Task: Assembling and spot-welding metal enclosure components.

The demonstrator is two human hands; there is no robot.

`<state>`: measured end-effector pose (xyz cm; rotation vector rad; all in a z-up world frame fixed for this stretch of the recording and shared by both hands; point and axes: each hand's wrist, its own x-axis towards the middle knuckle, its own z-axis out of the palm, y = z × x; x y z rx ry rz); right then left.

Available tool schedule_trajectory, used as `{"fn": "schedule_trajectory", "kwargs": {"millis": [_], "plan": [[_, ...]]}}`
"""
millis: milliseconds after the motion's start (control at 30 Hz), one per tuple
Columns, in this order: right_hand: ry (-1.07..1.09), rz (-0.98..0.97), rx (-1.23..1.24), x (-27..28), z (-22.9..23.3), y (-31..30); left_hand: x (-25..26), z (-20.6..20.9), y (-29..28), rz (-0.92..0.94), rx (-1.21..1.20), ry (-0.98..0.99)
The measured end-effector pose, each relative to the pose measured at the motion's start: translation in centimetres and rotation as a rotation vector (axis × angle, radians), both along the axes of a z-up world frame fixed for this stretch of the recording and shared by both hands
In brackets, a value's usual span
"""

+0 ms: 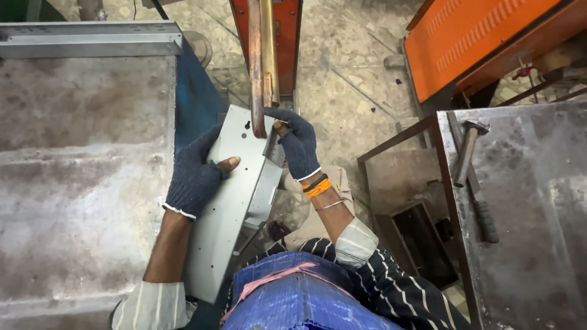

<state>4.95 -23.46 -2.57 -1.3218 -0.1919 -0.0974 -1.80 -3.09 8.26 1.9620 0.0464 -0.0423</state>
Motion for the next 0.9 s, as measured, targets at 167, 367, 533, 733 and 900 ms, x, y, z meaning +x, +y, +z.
{"fn": "schedule_trajectory", "kwargs": {"millis": [167, 367, 533, 733, 900], "plan": [[-0.024, 0.004, -0.017, 0.0, 0.2, 0.0, 0.0, 0.6, -0.4, 0.002, 0.043, -0.006], [-0.024, -0.024, 0.033, -0.1, -1.2, 0.7, -0.1, 0.3, -0.2, 0.019, 0.078, -0.003], [-0.003, -0.038, 0.053, -0.1, -1.9, 0.9, 0.0, 0.7, -0.5, 0.014, 0.125, -0.003], [-0.041, -0.077, 0.055, -0.5, -0.6, 1.6, -0.1, 0.2, -0.4, 0.020, 0.120, -0.037], [-0.086, -0.105, 0.035, -0.7, -0.7, 1.9, -0.2, 0.5, -0.6, 0.044, 0.095, 0.023]]}}
